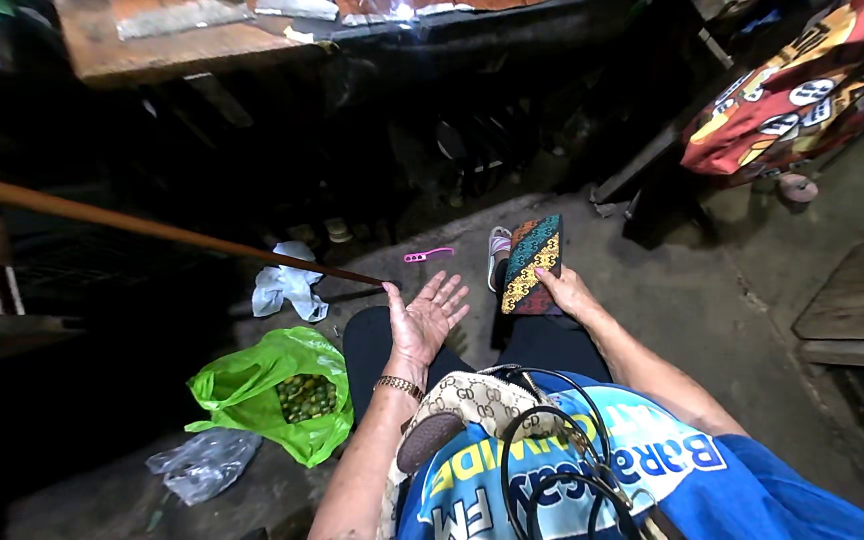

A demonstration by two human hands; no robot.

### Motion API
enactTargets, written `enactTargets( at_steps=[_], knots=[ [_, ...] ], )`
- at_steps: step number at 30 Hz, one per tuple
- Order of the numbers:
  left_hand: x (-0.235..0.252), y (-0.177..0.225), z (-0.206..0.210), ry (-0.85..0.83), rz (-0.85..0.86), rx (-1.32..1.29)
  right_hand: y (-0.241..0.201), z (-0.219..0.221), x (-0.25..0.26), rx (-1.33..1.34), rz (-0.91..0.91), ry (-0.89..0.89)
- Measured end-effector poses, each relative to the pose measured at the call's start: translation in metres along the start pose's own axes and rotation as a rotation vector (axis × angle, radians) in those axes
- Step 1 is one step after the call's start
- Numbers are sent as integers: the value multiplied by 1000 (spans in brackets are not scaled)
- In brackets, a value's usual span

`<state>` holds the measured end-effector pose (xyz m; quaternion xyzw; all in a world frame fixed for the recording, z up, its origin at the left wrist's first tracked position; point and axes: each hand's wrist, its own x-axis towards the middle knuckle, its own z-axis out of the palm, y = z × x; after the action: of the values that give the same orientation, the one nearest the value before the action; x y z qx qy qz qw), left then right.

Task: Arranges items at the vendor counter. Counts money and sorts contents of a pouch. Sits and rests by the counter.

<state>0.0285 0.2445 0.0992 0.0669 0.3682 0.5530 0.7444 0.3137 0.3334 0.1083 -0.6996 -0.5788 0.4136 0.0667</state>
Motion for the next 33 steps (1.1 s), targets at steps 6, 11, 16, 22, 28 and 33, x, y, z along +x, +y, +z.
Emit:
enactTargets(
  at_steps=[6,11,16,22,28,33],
  knots=[
    [1,-1,-1,-8,7,2,-1,0,0,0,-2,1],
    [3,0,-1,58,13,31,1,0,0,-2,-10,1],
    [7,-3,0,335,-42,95,-2,-1,-1,-14,3,4],
    [8,-7,0,347,-25,142,-3,-1,-2,-6,7,3],
    [6,-7,3,345,-17,162,0,-1,-1,-8,3,3],
    [6,-8,3,356,-19,151,-1,-1,-2,-6,2,7]
  ],
)
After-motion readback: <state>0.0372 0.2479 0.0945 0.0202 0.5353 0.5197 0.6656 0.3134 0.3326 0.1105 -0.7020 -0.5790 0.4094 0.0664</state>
